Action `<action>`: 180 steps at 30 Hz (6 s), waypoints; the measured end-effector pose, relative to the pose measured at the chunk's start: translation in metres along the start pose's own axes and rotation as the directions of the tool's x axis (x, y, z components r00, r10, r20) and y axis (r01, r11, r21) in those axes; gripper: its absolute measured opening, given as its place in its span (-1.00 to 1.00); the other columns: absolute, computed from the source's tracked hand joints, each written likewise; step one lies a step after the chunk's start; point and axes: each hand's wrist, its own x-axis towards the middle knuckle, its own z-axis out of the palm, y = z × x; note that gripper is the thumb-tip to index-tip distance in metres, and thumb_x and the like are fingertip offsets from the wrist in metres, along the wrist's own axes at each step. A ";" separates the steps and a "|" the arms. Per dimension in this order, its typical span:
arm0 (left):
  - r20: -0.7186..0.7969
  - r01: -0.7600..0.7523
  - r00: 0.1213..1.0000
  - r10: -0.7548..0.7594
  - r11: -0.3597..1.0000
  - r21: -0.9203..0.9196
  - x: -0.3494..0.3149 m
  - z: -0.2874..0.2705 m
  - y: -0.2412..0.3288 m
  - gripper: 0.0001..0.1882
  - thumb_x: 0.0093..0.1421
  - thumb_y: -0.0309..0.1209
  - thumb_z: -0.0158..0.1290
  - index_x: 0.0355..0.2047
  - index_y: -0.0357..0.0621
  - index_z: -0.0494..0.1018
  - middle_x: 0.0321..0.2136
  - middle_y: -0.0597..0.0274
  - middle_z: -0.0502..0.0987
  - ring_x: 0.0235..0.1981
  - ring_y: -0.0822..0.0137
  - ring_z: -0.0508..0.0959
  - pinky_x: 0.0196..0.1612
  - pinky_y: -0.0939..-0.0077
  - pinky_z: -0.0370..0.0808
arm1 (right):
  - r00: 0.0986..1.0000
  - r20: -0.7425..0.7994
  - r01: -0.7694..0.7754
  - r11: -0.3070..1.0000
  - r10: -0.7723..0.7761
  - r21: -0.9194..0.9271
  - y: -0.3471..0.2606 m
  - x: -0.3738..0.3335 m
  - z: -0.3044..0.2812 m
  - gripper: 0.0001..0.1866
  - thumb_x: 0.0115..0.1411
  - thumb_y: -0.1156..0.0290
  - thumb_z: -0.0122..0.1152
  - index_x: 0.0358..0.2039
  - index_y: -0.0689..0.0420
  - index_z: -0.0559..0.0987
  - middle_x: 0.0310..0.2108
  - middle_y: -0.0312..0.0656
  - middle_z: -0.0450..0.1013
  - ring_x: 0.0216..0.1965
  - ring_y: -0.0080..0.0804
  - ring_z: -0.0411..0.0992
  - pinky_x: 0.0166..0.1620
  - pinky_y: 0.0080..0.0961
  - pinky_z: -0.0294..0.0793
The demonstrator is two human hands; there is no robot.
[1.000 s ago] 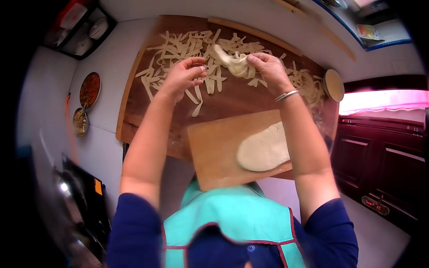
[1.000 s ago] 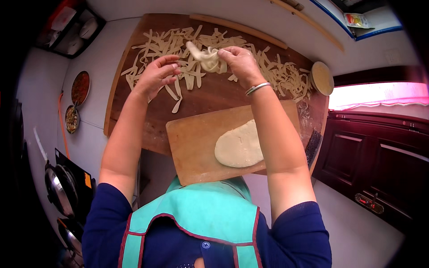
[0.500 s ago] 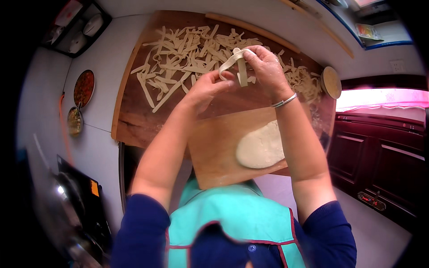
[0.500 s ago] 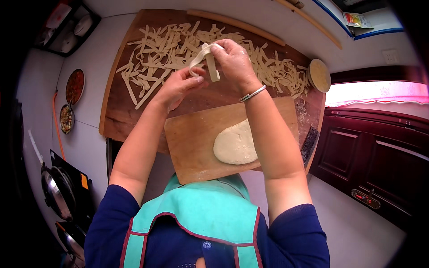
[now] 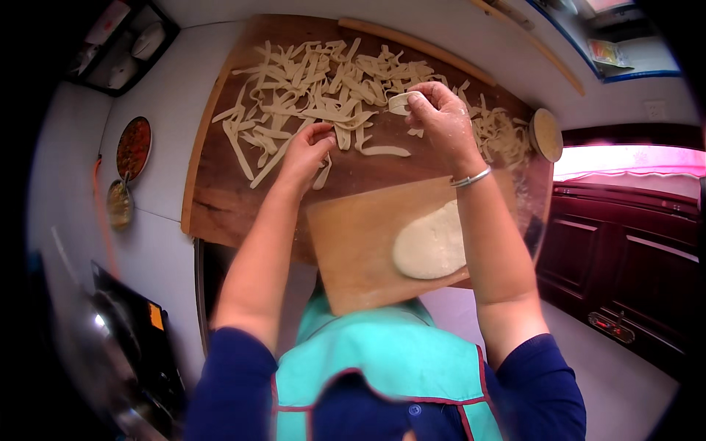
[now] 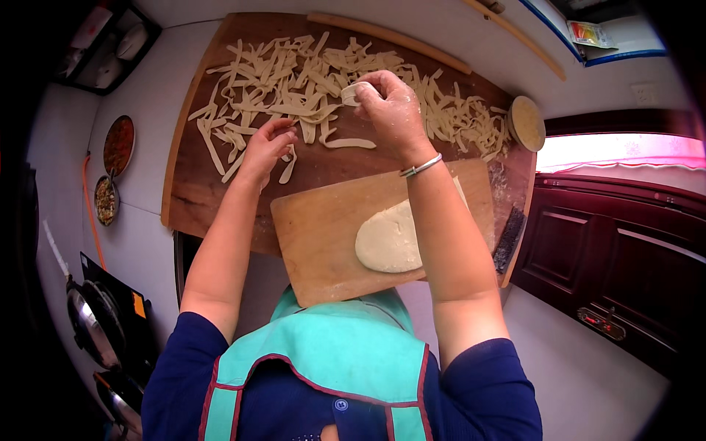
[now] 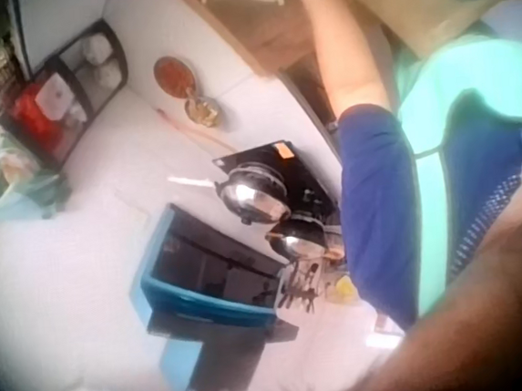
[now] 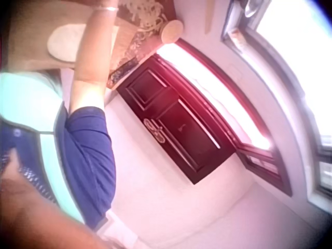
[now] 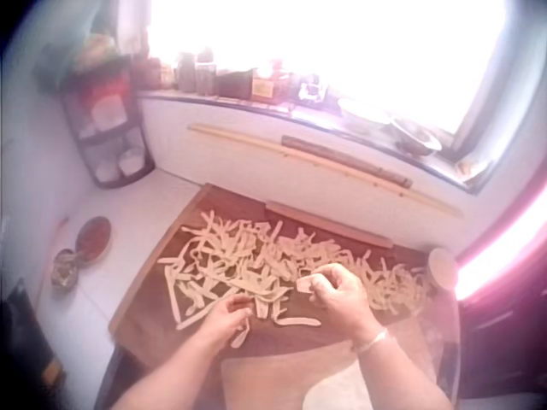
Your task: The person cuts a folded sheet of dough into thin strips using a knife, then gathers the noodles by hand and moves them to a pile on a wooden workbench.
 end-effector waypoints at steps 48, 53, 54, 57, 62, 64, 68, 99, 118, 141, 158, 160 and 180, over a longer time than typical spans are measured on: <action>0.369 -0.554 0.821 0.437 0.448 0.702 -0.099 0.230 -0.056 -0.77 0.10 -0.49 0.12 -0.19 -0.17 0.51 -0.19 0.14 0.52 -0.13 0.19 0.53 -0.09 0.44 0.45 | 0.933 -0.338 -0.127 0.761 -0.127 -0.636 0.216 -0.286 -0.290 -0.64 -0.02 0.54 0.11 -0.17 -0.02 0.59 -0.29 -0.08 0.39 -0.29 -0.06 0.46 -0.21 -0.22 0.49; 0.365 -0.599 0.785 0.500 0.462 0.654 -0.100 0.212 -0.070 -0.71 0.04 -0.48 0.11 -0.17 -0.12 0.49 -0.21 0.06 0.53 -0.15 0.07 0.53 -0.09 0.30 0.46 | 0.939 -0.318 -0.132 0.717 -0.130 -0.684 0.180 -0.192 -0.286 -0.65 -0.01 0.50 0.09 -0.17 -0.07 0.60 -0.29 -0.06 0.40 -0.25 -0.02 0.47 -0.16 -0.18 0.48; 0.366 -0.600 0.784 0.501 0.462 0.654 -0.103 0.209 -0.068 -0.71 0.04 -0.49 0.11 -0.17 -0.11 0.50 -0.21 0.06 0.53 -0.15 0.07 0.52 -0.09 0.30 0.46 | 0.942 -0.318 -0.154 0.713 -0.102 -0.684 0.171 -0.188 -0.285 -0.65 0.00 0.50 0.09 -0.17 -0.08 0.60 -0.28 -0.06 0.40 -0.24 -0.02 0.47 -0.15 -0.17 0.48; 0.358 -0.595 0.791 0.497 0.484 0.642 -0.101 0.206 -0.071 -0.71 0.05 -0.46 0.11 -0.16 -0.11 0.49 -0.21 0.05 0.53 -0.13 0.04 0.52 -0.06 0.27 0.46 | 0.956 -0.290 -0.173 0.715 -0.043 -0.677 0.169 -0.240 -0.294 -0.65 -0.02 0.51 0.10 -0.16 0.01 0.58 -0.26 -0.03 0.43 -0.18 -0.04 0.46 -0.10 -0.20 0.47; 0.407 -0.572 0.789 0.460 0.311 0.759 -0.088 0.212 -0.093 -0.62 0.06 -0.35 0.16 -0.08 -0.09 0.46 -0.13 0.09 0.51 -0.11 0.10 0.52 -0.04 0.29 0.45 | 0.880 -0.461 -0.110 0.898 -0.111 -0.426 0.125 -0.301 -0.279 -0.65 -0.01 0.50 0.15 -0.14 0.13 0.55 -0.20 0.02 0.48 -0.19 -0.06 0.47 -0.11 -0.29 0.48; 0.365 -0.492 0.856 0.367 0.362 0.792 -0.078 0.226 -0.085 -0.57 0.04 -0.25 0.18 -0.07 -0.10 0.46 -0.15 0.06 0.53 -0.12 0.09 0.53 -0.04 0.27 0.45 | 0.889 -0.457 -0.159 0.913 -0.034 -0.376 0.118 -0.299 -0.270 -0.66 0.02 0.46 0.15 -0.12 0.09 0.54 -0.25 0.02 0.50 -0.25 -0.05 0.49 -0.16 -0.29 0.49; 0.359 -0.260 0.912 -0.200 0.395 0.881 -0.056 0.225 -0.043 -0.42 0.03 -0.13 0.20 0.00 -0.20 0.42 -0.06 -0.06 0.49 -0.05 0.03 0.50 0.00 0.23 0.43 | 0.930 -0.365 -0.162 0.830 -0.053 -0.534 0.112 -0.282 -0.250 -0.71 0.07 0.42 0.13 -0.14 0.04 0.54 -0.32 -0.01 0.51 -0.31 -0.04 0.50 -0.24 -0.25 0.50; 0.850 -0.944 0.247 0.465 -0.082 0.320 -0.084 0.321 -0.090 -0.66 -0.04 -0.45 0.17 -0.18 -0.07 0.52 -0.12 0.19 0.47 0.01 0.08 0.42 0.07 0.19 0.39 | 0.992 -0.073 -0.127 0.741 0.104 -0.660 0.099 -0.246 -0.260 -0.86 0.23 0.46 -0.22 -0.26 0.20 0.31 -0.34 0.17 0.43 -0.33 0.18 0.44 -0.30 -0.06 0.45; 0.838 -0.937 0.302 0.454 -0.019 0.349 -0.088 0.323 -0.087 -0.68 -0.04 -0.43 0.16 -0.20 -0.07 0.53 -0.12 0.17 0.47 0.04 0.07 0.40 0.12 0.14 0.34 | 0.940 0.003 -0.264 0.731 0.342 -0.630 0.111 -0.227 -0.247 -0.87 0.15 0.51 -0.11 -0.27 0.22 0.31 -0.40 0.14 0.46 -0.37 0.21 0.45 -0.33 -0.06 0.47; 0.831 -0.942 0.284 0.478 -0.024 0.336 -0.089 0.323 -0.087 -0.69 -0.04 -0.44 0.18 -0.22 -0.09 0.53 -0.16 0.15 0.47 0.00 0.07 0.42 0.07 0.17 0.38 | 0.997 -0.004 -0.050 0.662 0.071 -0.748 0.125 -0.220 -0.254 -0.87 0.17 0.46 -0.07 -0.27 0.21 0.30 -0.41 0.13 0.44 -0.38 0.15 0.46 -0.35 -0.08 0.48; 0.807 -0.942 0.268 0.527 -0.031 0.333 -0.085 0.322 -0.092 -0.71 -0.05 -0.44 0.19 -0.24 -0.10 0.54 -0.17 0.16 0.49 -0.02 0.08 0.43 0.06 0.21 0.40 | 0.998 0.025 -0.012 0.620 0.050 -0.785 0.104 -0.247 -0.255 -0.85 0.13 0.51 -0.04 -0.27 0.20 0.29 -0.41 0.10 0.46 -0.46 0.12 0.48 -0.43 -0.11 0.50; 0.810 -0.945 0.275 0.518 -0.009 0.326 -0.087 0.323 -0.088 -0.70 -0.05 -0.44 0.19 -0.24 -0.09 0.54 -0.17 0.17 0.49 -0.01 0.08 0.43 0.06 0.21 0.39 | 0.998 0.031 -0.010 0.643 0.053 -0.766 0.104 -0.245 -0.255 -0.84 0.12 0.52 -0.03 -0.27 0.20 0.29 -0.41 0.11 0.46 -0.45 0.13 0.48 -0.42 -0.11 0.50; 0.816 -0.947 0.275 0.509 -0.006 0.323 -0.085 0.324 -0.086 -0.71 -0.06 -0.44 0.19 -0.25 -0.11 0.53 -0.18 0.15 0.48 -0.03 0.05 0.42 0.04 0.20 0.40 | 0.999 0.020 -0.018 0.745 0.043 -0.666 0.109 -0.237 -0.251 -0.88 0.21 0.43 -0.13 -0.28 0.19 0.30 -0.41 0.15 0.44 -0.41 0.17 0.46 -0.38 -0.04 0.46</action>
